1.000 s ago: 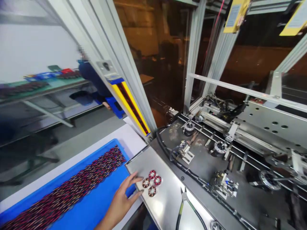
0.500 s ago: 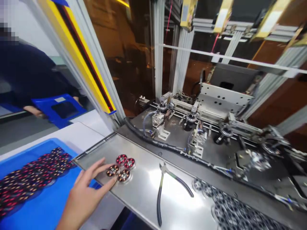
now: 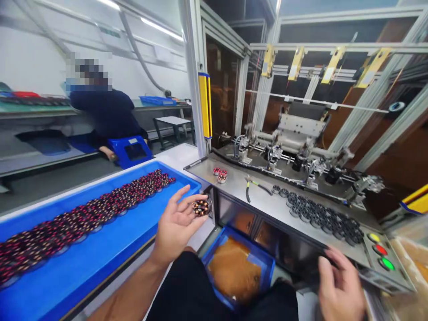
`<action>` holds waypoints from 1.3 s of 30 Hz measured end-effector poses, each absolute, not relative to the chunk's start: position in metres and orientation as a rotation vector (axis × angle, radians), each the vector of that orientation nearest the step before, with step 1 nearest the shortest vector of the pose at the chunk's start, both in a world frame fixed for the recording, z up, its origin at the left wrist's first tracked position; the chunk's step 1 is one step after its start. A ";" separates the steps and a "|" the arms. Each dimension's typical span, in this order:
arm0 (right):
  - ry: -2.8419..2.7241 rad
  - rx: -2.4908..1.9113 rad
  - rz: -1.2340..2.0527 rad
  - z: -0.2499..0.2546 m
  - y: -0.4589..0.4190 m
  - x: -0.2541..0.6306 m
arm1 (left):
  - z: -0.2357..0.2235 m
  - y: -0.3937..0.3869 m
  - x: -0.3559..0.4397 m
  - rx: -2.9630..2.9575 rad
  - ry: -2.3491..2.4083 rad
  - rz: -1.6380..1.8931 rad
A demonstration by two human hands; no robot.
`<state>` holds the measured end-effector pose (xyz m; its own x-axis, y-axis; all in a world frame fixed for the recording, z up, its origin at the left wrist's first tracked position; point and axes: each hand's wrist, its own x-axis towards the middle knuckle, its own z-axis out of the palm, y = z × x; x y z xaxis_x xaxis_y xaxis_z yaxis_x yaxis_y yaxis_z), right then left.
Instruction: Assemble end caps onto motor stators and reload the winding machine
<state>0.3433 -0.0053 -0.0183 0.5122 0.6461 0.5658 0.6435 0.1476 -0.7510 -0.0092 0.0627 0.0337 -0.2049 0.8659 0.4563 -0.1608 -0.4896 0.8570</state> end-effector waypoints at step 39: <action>-0.705 -0.714 1.778 -0.023 -0.045 0.169 | 0.001 0.014 0.043 1.457 0.490 1.552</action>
<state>0.1694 -0.0447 -0.0233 -0.2759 0.9517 -0.1349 -0.6007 -0.2803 -0.7487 0.0433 0.0139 0.0008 0.1251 0.8163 0.5639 -0.3451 -0.4971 0.7961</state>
